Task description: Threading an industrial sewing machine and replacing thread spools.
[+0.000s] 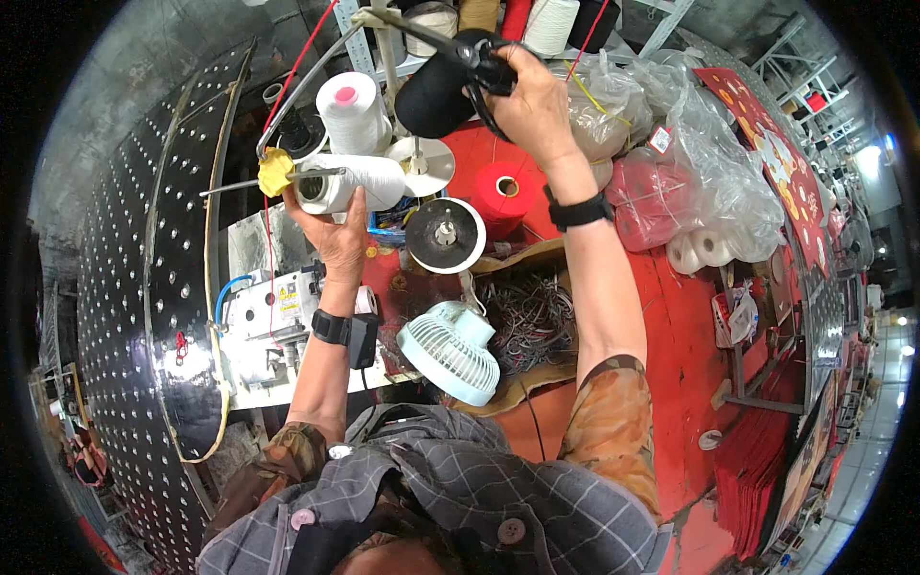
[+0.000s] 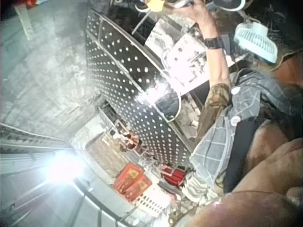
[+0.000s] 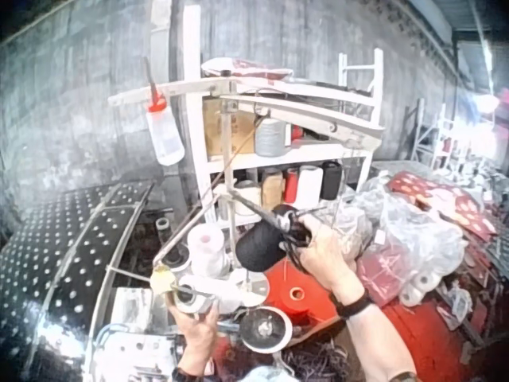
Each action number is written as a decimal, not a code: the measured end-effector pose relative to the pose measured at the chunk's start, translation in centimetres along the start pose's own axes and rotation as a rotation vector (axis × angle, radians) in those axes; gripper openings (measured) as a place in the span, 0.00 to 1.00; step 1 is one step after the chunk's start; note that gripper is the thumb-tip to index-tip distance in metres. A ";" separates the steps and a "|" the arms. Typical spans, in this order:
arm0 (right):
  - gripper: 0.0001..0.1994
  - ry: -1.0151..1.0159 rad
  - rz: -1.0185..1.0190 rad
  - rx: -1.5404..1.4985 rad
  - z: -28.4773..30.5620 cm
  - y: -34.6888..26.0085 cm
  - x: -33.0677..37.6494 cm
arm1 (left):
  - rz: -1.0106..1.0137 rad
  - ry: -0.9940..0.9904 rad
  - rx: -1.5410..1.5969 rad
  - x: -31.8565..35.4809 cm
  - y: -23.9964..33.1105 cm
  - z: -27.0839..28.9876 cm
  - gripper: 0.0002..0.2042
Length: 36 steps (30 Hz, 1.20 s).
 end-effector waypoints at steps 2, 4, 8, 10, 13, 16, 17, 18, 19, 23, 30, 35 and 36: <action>0.21 -0.062 0.020 -0.007 0.1 -0.5 -1.4 | 0.119 0.032 0.242 0.4 -0.3 0.2 0.42; 0.19 -0.141 0.031 -0.030 0.2 -1.0 -2.5 | 0.160 0.043 0.290 0.5 -0.2 0.5 0.42; 0.18 -0.211 0.196 -0.006 -1.2 -2.5 -3.3 | 0.213 0.094 0.352 1.2 0.2 1.5 0.39; 0.19 -0.326 0.227 0.003 -3.6 -2.9 -2.6 | 0.239 0.088 0.208 1.6 0.5 2.6 0.37; 0.17 -0.404 0.106 -0.123 -6.0 -2.3 -0.7 | 0.274 0.065 0.290 2.7 1.2 2.8 0.38; 0.19 -0.356 -0.046 -0.138 -6.0 0.2 0.7 | 0.338 0.018 0.337 3.1 1.6 2.2 0.40; 0.19 -0.308 -0.094 -0.167 -5.1 1.5 1.6 | 0.341 -0.003 0.301 2.8 1.5 2.1 0.39; 0.19 -0.225 -0.192 -0.258 -4.2 2.9 3.0 | 0.336 -0.031 0.243 2.6 1.5 2.0 0.39; 0.16 -0.154 -0.206 -0.184 -2.9 4.1 5.0 | 0.320 -0.035 0.306 2.5 1.7 1.7 0.38; 0.14 -0.221 -0.571 0.171 1.9 9.6 16.3 | 0.373 -0.056 0.441 2.3 1.9 1.2 0.38; 0.19 -0.932 -0.671 0.481 3.0 10.1 29.6 | 0.356 -0.114 0.462 1.8 1.9 0.7 0.38; 0.17 -0.948 -0.194 0.138 -5.4 6.8 26.8 | 0.299 -0.080 0.399 1.5 2.1 1.7 0.38; 0.17 -1.048 -0.105 0.119 -7.8 6.1 26.8 | 0.277 -0.067 0.381 1.5 2.1 2.0 0.39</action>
Point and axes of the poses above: each hand's wrist, its own x-axis away from the middle knuckle, its own z-axis out of the back of the hand, y = z × x, the point moved 4 cm from there along -x, towards the middle knuckle, and after that the axes turned 6 degrees about -z, right-handed, at the moved point
